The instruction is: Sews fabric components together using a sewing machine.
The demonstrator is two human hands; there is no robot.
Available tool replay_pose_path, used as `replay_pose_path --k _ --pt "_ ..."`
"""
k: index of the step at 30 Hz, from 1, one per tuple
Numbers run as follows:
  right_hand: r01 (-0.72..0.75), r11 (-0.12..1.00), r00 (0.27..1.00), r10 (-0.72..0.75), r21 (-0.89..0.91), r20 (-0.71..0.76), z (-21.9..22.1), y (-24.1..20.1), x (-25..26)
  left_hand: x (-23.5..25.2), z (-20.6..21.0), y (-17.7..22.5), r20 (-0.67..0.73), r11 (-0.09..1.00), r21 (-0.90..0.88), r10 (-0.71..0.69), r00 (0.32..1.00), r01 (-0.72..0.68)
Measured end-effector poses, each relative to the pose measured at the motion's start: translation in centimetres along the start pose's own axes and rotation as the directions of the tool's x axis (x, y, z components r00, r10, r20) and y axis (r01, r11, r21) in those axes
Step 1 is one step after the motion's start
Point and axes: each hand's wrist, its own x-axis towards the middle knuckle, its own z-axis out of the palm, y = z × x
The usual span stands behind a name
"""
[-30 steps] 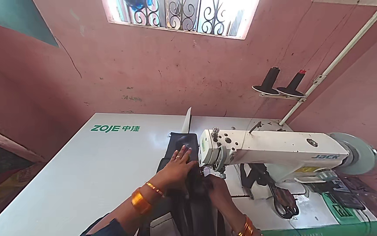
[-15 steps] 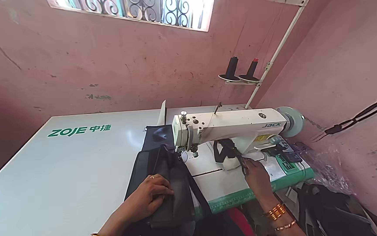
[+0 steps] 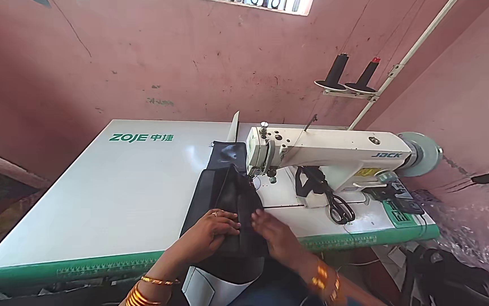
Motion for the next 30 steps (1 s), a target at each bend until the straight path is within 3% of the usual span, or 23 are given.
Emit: replay_pose_path --k 2,3,5,6,7,8,9,10,12,14,15,17,18,19,20,21,22,23,24,28,30 --pt "0.067 0.998 0.998 -0.067 0.008 -0.002 -0.7 -2.8 -4.4 0.0 0.2 -0.1 -0.008 1.000 -0.014 0.004 1.000 -0.004" --pt "0.048 0.989 0.998 -0.053 0.137 0.032 -1.3 -4.0 -6.0 0.1 0.2 0.0 -0.004 1.000 -0.021 0.008 1.000 -0.008" --pt "-0.164 0.820 0.977 0.060 0.549 0.202 -3.9 -5.4 -6.8 0.5 0.0 0.3 0.016 0.999 0.011 0.034 0.999 -0.035" --pt "-0.255 0.726 0.962 0.123 0.639 0.245 -5.2 -5.5 -6.3 0.6 0.0 0.9 0.045 0.996 0.077 0.045 0.998 -0.049" --pt "-0.276 0.734 0.960 0.180 0.621 0.213 -6.5 -5.1 -5.3 0.7 0.1 1.6 0.098 0.979 0.193 0.048 0.994 -0.066" --pt "-0.252 0.848 0.968 0.220 0.465 0.123 -7.7 -4.4 -4.0 0.8 0.5 2.7 0.155 0.938 0.337 0.033 0.987 -0.084" --pt "-0.251 0.953 0.968 0.251 0.168 0.022 -8.5 -3.7 -2.4 0.9 1.3 3.6 0.175 0.885 0.454 0.030 0.984 -0.108" --pt "-0.304 0.948 0.953 0.303 -0.093 -0.027 -8.8 -3.1 -0.5 0.8 2.3 4.0 0.151 0.832 0.538 0.062 0.987 -0.135" --pt "-0.498 0.826 0.844 0.532 -0.262 0.073 -8.0 -2.1 3.8 0.7 3.8 3.6 0.007 0.749 0.643 0.203 0.979 -0.160" --pt "-0.639 0.711 0.661 0.703 -0.293 0.265 -5.7 -1.2 7.5 0.8 4.0 3.5 -0.153 0.769 0.629 0.263 0.953 -0.111" --pt "-0.674 0.695 0.618 0.716 -0.250 0.325 -4.3 -0.9 8.4 1.0 3.7 3.8 -0.247 0.814 0.578 0.241 0.939 -0.057" --pt "-0.749 0.662 0.635 0.716 0.005 0.292 -2.4 -1.0 8.2 1.3 2.3 4.5 -0.389 0.912 0.409 0.133 0.911 0.042" --pt "-0.784 0.587 0.621 0.744 0.201 0.248 -1.8 -1.2 7.7 1.5 1.4 4.8 -0.394 0.940 0.332 0.061 0.917 0.081" --pt "-0.806 0.433 0.555 0.789 0.403 0.262 -1.3 -1.5 6.9 1.5 0.4 5.1 -0.324 0.956 0.269 -0.022 0.946 0.114" --pt "-0.794 0.259 0.483 0.818 0.550 0.313 -1.0 -2.0 5.9 1.7 -1.0 5.6 -0.149 0.966 0.205 -0.128 0.981 0.157" --pt "-0.750 0.120 0.433 0.832 0.650 0.346 -0.8 -2.8 5.0 2.7 -2.8 6.1 0.133 0.960 0.141 -0.261 0.956 0.242" --pt "-0.693 0.036 0.405 0.846 0.720 0.347 -0.7 -3.6 4.4 4.4 -4.1 6.2 0.370 0.937 0.131 -0.350 0.860 0.325" --pt "-0.656 0.027 0.398 0.861 0.754 0.316 -0.6 -4.2 3.8 6.2 -4.7 6.1 0.481 0.913 0.134 -0.400 0.780 0.385" --pt "-0.655 0.084 0.410 0.874 0.751 0.260 -0.4 -4.7 3.4 7.9 -4.8 5.8 0.498 0.889 0.145 -0.446 0.744 0.435" --pt "-0.721 0.580 0.617 0.787 0.380 -0.030 0.4 -5.7 2.8 11.4 -0.6 3.6 0.205 0.839 0.269 -0.530 0.823 0.473" --pt "-0.685 0.692 0.687 0.718 0.230 -0.114 0.6 -6.2 2.7 10.7 0.8 2.8 0.116 0.811 0.289 -0.558 0.822 0.509"
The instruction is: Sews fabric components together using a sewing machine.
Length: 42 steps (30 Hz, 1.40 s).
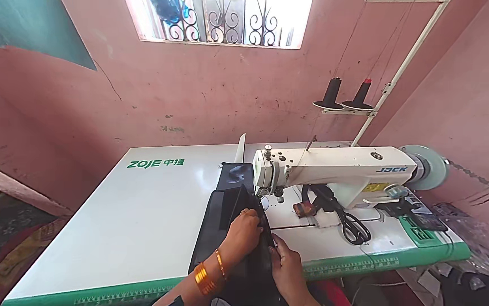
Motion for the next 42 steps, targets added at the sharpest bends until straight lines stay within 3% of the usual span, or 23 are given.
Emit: replay_pose_path --k 3,6,9,13,17,26,30,33,35,36,38,39,42 --pt "0.204 0.963 0.973 -0.218 -0.175 -0.069 0.9 0.6 -0.5 -0.9 1.4 -0.9 -0.149 0.999 -0.036 -0.021 0.989 0.016" --pt "0.350 0.864 0.922 -0.387 -0.362 -0.032 1.2 1.3 -0.6 -0.5 3.3 -2.4 -0.323 0.973 0.044 0.227 0.919 -0.225" --pt "0.258 0.916 0.966 -0.235 -0.306 0.111 0.2 -0.1 -0.6 0.2 3.6 -4.2 -0.318 0.908 0.065 0.413 0.854 -0.414" --pt "0.172 0.967 0.982 -0.154 -0.187 0.107 0.5 -0.7 0.2 1.2 3.1 -5.6 -0.373 0.878 0.054 0.459 0.806 -0.475" --pt "0.145 0.976 0.987 -0.131 -0.163 0.092 1.1 -0.5 2.5 2.8 2.0 -6.2 -0.339 0.911 0.014 0.392 0.856 -0.412" --pt "0.164 0.970 0.985 -0.153 -0.180 0.074 2.3 0.3 8.2 6.9 -2.1 -6.6 -0.110 0.989 -0.062 0.131 0.985 -0.138" --pt "0.106 0.967 0.986 -0.073 -0.231 0.148 2.2 0.0 9.9 8.4 -2.7 -6.9 -0.062 0.997 -0.048 0.055 0.997 -0.058" --pt "-0.011 0.955 0.957 0.096 -0.296 0.272 1.5 -1.0 11.2 8.2 -2.7 -7.3 -0.078 0.994 -0.033 0.102 0.992 -0.105" --pt "-0.184 0.978 0.933 0.206 -0.101 0.295 0.8 -0.5 11.6 6.9 -2.4 -7.2 -0.091 0.970 -0.027 0.239 0.967 -0.242" --pt "-0.329 0.936 0.911 0.280 0.124 0.304 0.3 0.0 11.3 5.9 -1.9 -7.1 -0.111 0.946 -0.039 0.316 0.942 -0.322" --pt "-0.549 0.671 0.835 0.421 0.498 0.353 -0.5 0.6 9.1 3.3 0.1 -7.1 -0.251 0.884 -0.032 0.444 0.860 -0.466" --pt "-0.573 0.608 0.820 0.439 0.550 0.368 -1.0 0.8 7.5 2.2 1.5 -7.2 -0.364 0.853 -0.005 0.484 0.795 -0.522" --pt "-0.522 0.632 0.853 0.390 0.573 0.348 -1.9 0.8 3.2 -0.2 5.1 -7.0 -0.554 0.831 0.096 0.502 0.664 -0.549"
